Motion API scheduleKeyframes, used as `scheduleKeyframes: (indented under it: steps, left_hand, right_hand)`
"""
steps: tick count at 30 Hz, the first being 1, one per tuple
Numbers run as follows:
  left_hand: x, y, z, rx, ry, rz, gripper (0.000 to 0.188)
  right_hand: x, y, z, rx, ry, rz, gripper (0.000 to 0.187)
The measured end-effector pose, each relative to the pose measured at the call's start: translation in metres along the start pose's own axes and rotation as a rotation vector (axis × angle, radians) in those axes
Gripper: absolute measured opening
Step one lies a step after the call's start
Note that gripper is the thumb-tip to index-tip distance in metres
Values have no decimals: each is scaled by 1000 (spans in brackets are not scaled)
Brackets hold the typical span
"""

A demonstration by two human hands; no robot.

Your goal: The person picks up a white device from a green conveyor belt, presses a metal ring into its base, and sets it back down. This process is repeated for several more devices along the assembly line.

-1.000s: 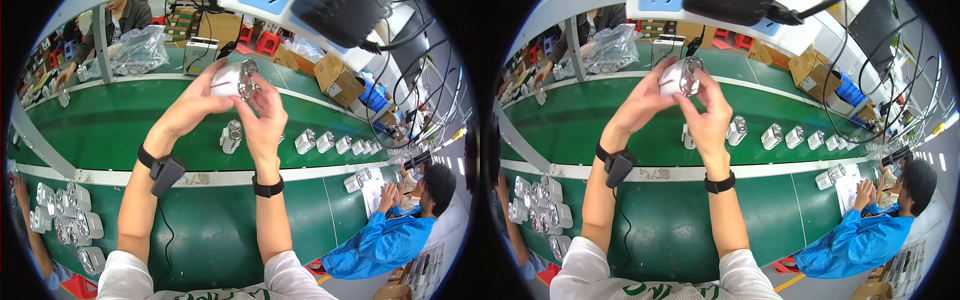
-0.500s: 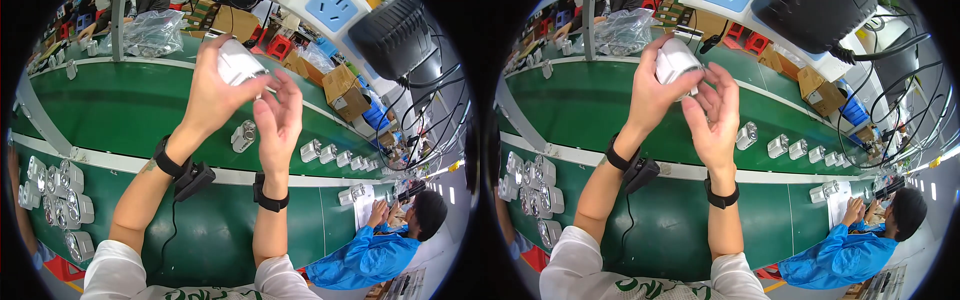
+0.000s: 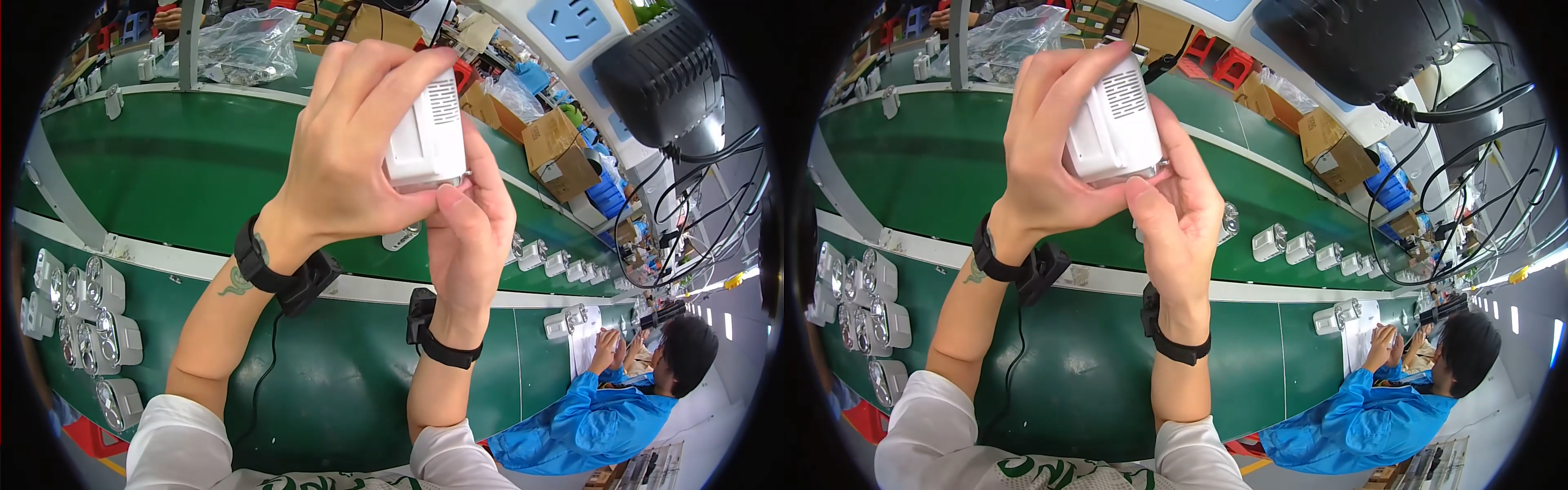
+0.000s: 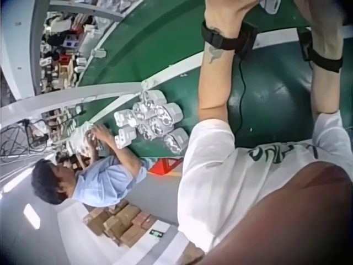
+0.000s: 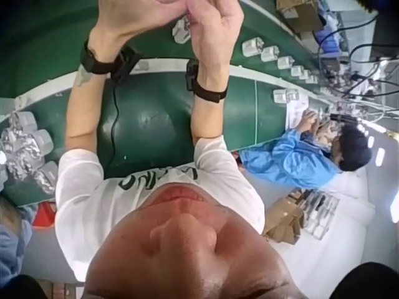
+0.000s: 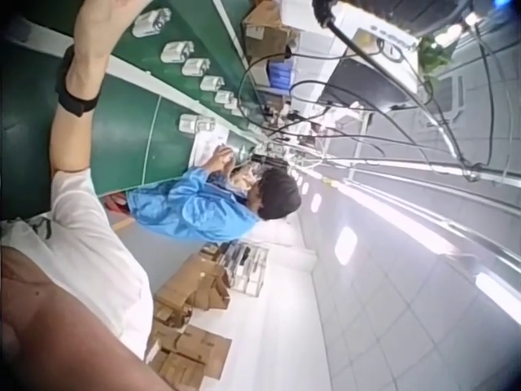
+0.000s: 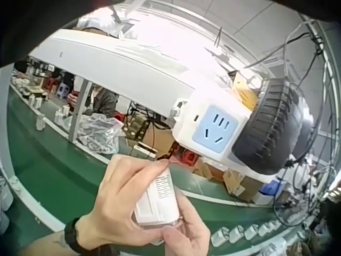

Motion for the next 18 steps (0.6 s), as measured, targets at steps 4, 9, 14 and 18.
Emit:
scheduleKeyframes:
  steps: [4,9,14,18]
  left_hand:
    - [2,-3,0,2,11,-6,80]
    - [4,-5,5,19,32,26,78]
    - [3,-4,2,18,3,7,78]
    - [1,-5,-5,30,-14,19,76]
  right_hand:
    - [-3,3,-2,43,11,-23,64]
    - [-7,5,-9,-9,-54,-9,62]
    - [-9,4,-12,-56,-92,4,60]
    - [-3,3,-7,-73,-131,-31,60]
Point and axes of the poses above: each hand's wrist, its own x-axis towards the middle knuckle, its own z-axis out of the back of the hand, y = z × x, the point moved 1 cm from there along x, towards the middle knuckle, and after that the axes turned 6 degrees about -z, right-handed, at the moved point
